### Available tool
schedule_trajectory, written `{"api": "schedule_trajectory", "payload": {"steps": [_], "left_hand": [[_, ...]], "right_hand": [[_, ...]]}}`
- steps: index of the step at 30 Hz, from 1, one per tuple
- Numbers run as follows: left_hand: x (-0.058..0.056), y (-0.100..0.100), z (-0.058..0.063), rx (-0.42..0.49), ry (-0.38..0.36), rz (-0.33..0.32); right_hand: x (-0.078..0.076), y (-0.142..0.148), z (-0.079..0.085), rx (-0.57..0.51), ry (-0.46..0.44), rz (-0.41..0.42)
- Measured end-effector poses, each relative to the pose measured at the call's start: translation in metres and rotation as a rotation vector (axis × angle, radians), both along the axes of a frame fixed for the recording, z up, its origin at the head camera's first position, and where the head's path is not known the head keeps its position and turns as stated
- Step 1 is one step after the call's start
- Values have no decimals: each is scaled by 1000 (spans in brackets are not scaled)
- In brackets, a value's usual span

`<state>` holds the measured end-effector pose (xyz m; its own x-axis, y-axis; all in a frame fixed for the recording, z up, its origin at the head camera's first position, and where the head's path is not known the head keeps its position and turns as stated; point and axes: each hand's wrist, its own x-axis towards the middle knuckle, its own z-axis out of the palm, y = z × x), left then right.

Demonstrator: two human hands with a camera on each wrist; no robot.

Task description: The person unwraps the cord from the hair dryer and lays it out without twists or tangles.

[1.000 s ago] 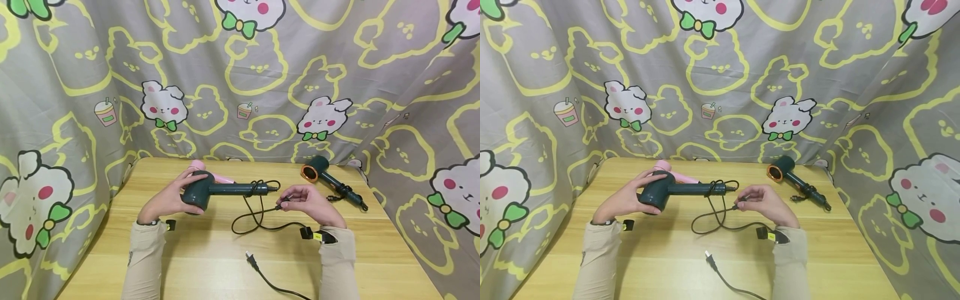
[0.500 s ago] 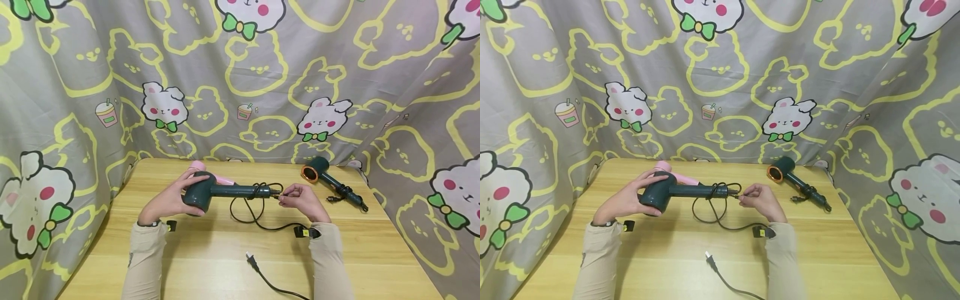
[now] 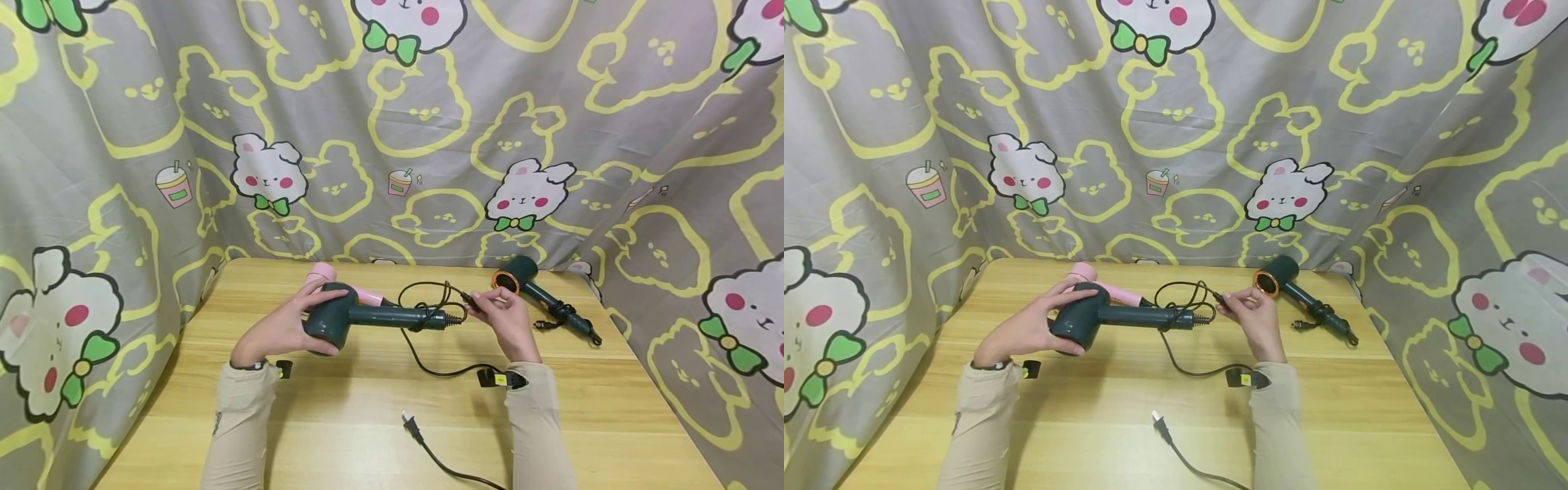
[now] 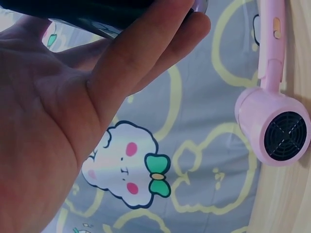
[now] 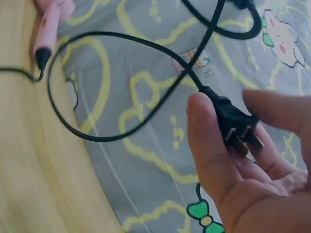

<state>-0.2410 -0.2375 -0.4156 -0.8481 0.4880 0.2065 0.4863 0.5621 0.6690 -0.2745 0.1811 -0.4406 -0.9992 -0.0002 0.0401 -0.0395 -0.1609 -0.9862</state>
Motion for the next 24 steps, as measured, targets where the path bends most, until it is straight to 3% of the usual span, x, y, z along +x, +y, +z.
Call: {"api": "schedule_trajectory", "payload": {"steps": [4, 11, 16, 24], "left_hand": [[0, 2, -1, 10, -21, -14], [-1, 2, -3, 10, -40, -6], [-2, 1, -3, -7, -33, 2], [-3, -2, -4, 0, -25, 2]], "right_hand": [[1, -1, 2, -135, 36, 13], [5, 1, 10, -277, 25, 163], [10, 2, 16, -254, 71, 249], [19, 0, 22, -110, 193, 425]]}}
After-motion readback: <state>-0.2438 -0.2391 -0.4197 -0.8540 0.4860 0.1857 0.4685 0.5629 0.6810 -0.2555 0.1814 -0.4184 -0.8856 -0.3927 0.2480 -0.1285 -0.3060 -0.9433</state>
